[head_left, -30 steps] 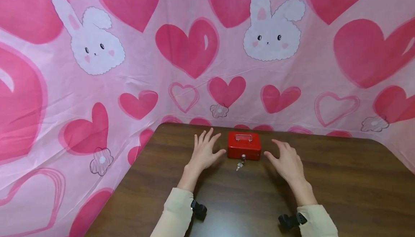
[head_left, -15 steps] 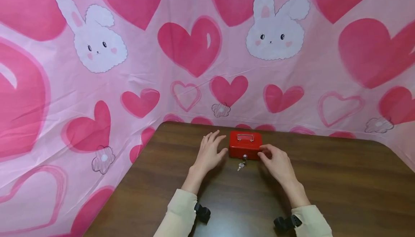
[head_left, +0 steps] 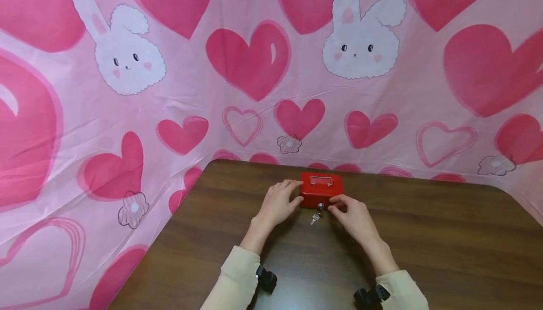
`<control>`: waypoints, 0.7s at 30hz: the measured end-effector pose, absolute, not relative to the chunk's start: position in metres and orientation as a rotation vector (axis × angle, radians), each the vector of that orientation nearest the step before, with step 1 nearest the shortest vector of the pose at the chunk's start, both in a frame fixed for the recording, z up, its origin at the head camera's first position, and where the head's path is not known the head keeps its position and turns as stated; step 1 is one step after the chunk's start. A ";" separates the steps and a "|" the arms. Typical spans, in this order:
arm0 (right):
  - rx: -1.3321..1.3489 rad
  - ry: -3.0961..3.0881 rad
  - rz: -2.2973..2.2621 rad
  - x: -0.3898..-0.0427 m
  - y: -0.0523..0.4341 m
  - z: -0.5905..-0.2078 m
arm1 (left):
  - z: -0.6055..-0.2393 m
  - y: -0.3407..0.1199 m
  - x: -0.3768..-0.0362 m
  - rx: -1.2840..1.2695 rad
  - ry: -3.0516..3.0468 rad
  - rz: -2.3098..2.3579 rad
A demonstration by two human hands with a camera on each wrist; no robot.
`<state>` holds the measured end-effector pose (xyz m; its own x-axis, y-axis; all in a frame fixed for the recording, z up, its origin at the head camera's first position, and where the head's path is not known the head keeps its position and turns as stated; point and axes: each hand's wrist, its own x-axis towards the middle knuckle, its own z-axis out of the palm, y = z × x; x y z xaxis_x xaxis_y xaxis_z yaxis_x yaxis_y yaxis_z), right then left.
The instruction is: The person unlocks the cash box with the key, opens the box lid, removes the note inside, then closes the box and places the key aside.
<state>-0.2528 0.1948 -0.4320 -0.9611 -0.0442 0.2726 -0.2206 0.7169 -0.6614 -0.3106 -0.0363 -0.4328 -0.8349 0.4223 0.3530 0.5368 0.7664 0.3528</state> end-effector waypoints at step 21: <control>0.196 -2.707 1.277 -0.261 0.180 -0.444 | -0.438 -0.026 -0.310 -0.746 -2.724 -0.623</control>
